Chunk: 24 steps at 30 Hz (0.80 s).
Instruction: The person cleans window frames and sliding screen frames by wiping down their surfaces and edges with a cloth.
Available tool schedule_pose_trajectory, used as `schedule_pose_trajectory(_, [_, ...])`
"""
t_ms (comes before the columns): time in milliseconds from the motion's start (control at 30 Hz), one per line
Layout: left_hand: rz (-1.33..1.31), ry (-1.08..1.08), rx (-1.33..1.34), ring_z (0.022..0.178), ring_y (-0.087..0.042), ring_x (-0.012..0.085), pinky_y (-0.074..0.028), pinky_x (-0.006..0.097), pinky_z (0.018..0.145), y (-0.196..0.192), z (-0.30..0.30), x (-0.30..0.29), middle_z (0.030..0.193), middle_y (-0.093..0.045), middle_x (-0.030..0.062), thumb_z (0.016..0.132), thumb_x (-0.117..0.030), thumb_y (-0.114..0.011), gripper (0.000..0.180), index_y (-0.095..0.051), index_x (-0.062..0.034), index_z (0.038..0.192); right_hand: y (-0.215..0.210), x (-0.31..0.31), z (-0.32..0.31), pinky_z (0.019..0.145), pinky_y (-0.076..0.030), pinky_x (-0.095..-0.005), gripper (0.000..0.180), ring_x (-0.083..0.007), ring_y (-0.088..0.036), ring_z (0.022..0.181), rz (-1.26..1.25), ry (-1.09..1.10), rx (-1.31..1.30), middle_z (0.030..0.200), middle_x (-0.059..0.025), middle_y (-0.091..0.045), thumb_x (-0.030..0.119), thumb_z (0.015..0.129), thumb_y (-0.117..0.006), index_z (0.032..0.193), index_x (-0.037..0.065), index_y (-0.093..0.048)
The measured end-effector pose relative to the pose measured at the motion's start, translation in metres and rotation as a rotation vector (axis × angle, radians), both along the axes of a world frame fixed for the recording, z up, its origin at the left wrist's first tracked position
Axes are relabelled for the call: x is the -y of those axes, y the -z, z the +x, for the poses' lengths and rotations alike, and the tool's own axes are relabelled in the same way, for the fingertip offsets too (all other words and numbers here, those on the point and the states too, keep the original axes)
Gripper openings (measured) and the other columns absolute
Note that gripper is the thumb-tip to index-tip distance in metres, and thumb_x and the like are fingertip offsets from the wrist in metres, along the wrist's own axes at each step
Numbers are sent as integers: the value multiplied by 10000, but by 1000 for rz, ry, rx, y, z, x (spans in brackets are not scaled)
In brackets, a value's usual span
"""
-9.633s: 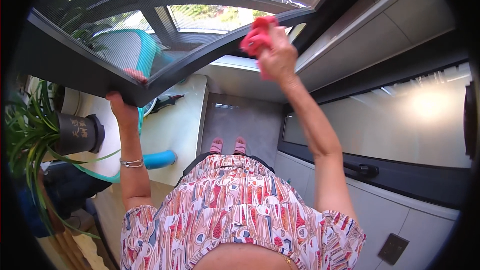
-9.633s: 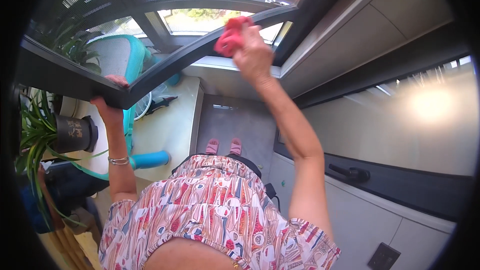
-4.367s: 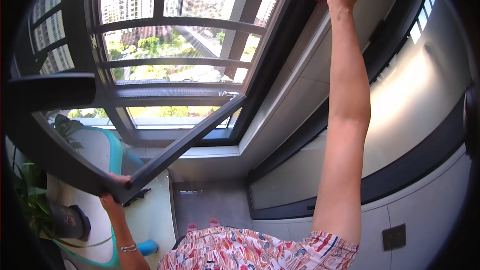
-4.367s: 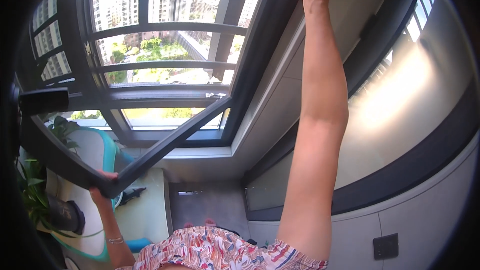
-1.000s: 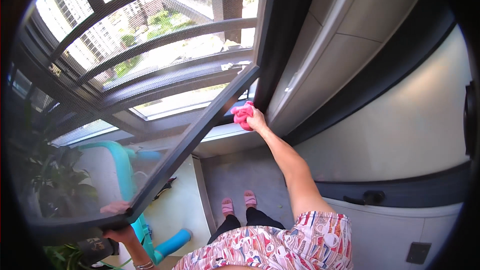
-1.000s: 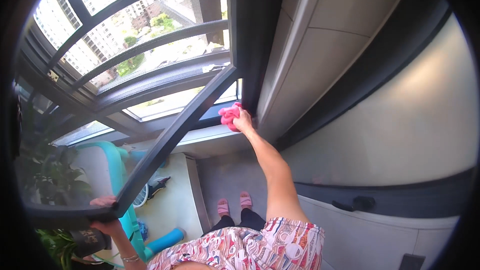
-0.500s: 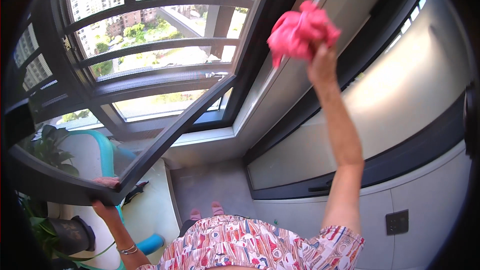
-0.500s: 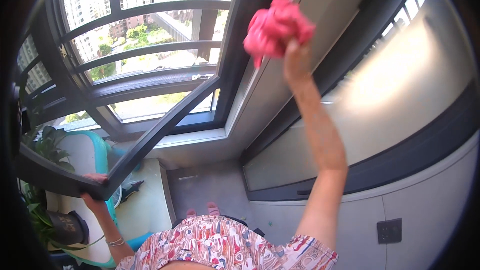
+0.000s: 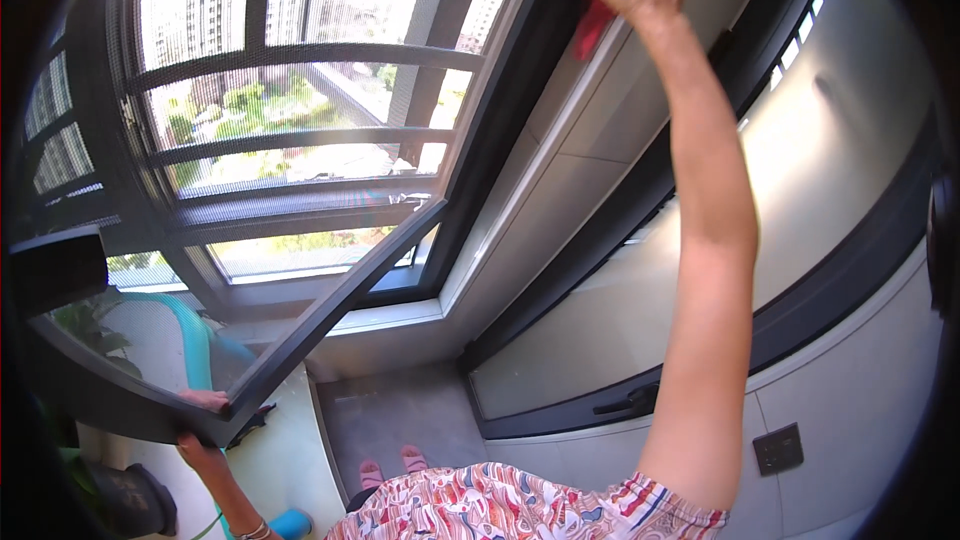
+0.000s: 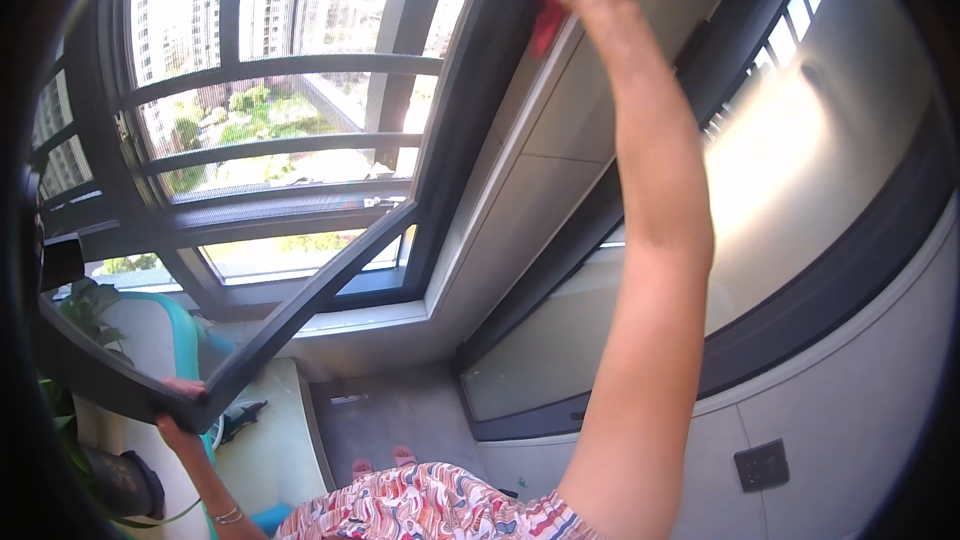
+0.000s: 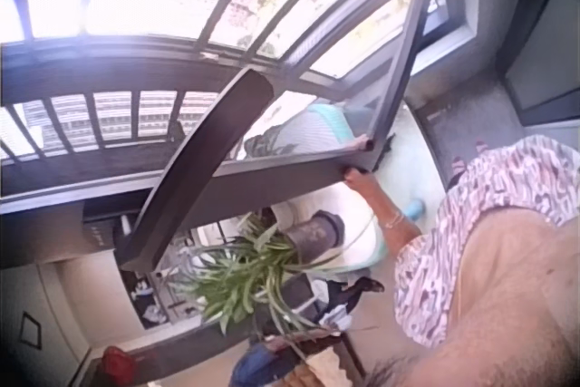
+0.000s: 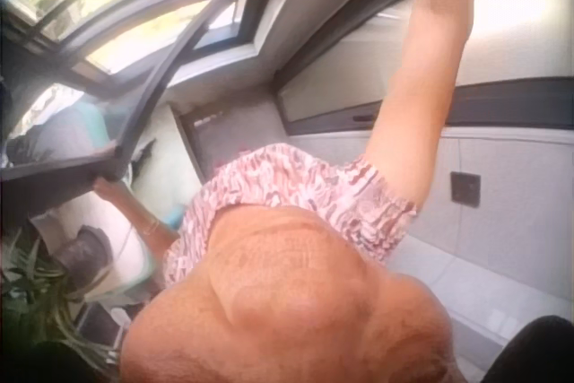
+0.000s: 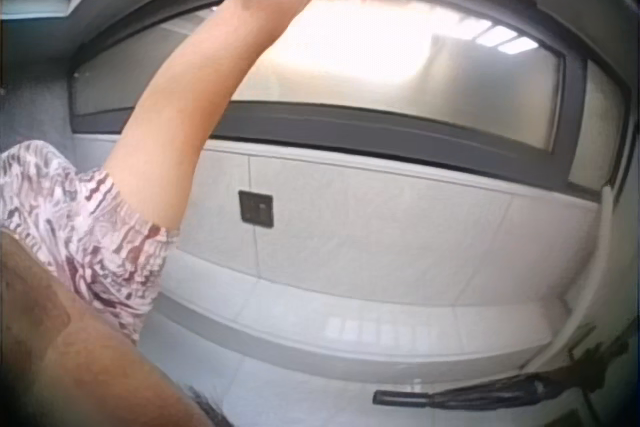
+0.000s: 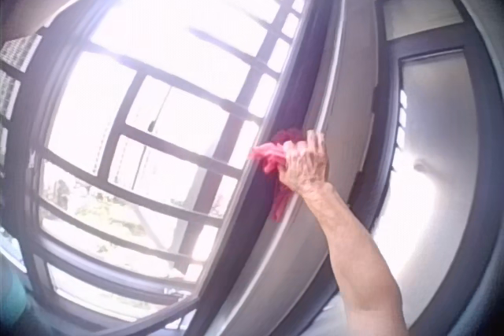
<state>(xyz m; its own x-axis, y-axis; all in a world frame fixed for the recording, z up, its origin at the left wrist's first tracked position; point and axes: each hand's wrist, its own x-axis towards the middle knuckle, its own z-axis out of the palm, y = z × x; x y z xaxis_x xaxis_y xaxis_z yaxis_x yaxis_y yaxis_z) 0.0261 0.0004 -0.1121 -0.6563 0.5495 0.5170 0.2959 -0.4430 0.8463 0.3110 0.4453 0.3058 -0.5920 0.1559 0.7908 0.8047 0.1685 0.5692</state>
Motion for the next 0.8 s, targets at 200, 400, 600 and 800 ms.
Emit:
schedule_pose_trajectory(200, [-36, -37, -25, 731, -579, 231, -453, 344, 723, -6, 8, -6, 741, -578, 120, 781, -767, -377, 813, -544, 29, 761, 149, -20, 14, 1044, -292, -535, 464, -408, -525, 1003, 28, -223, 122, 872, -221, -595, 391, 691, -700, 916, -2, -598])
schedule_pose_trajectory(400, [-145, -76, 84, 701, -576, 218, -449, 336, 706, -20, 13, -5, 709, -587, 114, 781, -734, -407, 781, -566, 29, 737, 238, -10, 21, 1046, -292, -537, 340, -383, -497, 1022, -243, -296, 255, 855, -186, -569, 184, 645, -697, 941, 54, -589])
schedule_pose_trajectory(600, [-36, -48, 106, 672, -576, 220, -439, 334, 697, 10, 3, -7, 709, -614, 115, 810, -556, -461, 590, -611, 2, 690, 107, -24, 19, 994, -338, -532, 326, -328, -509, 965, 111, -319, 201, 895, -148, -542, 114, 644, -682, 963, 97, -614])
schedule_pose_trajectory(800, [92, 94, 91, 691, -584, 221, -451, 339, 696, 34, -23, -2, 746, -615, 116, 713, -734, -547, 746, -600, 8, 765, -78, -19, 18, 885, -412, -453, 420, -305, -522, 933, 488, -419, -30, 960, -141, -530, 107, 588, -716, 994, 101, -609])
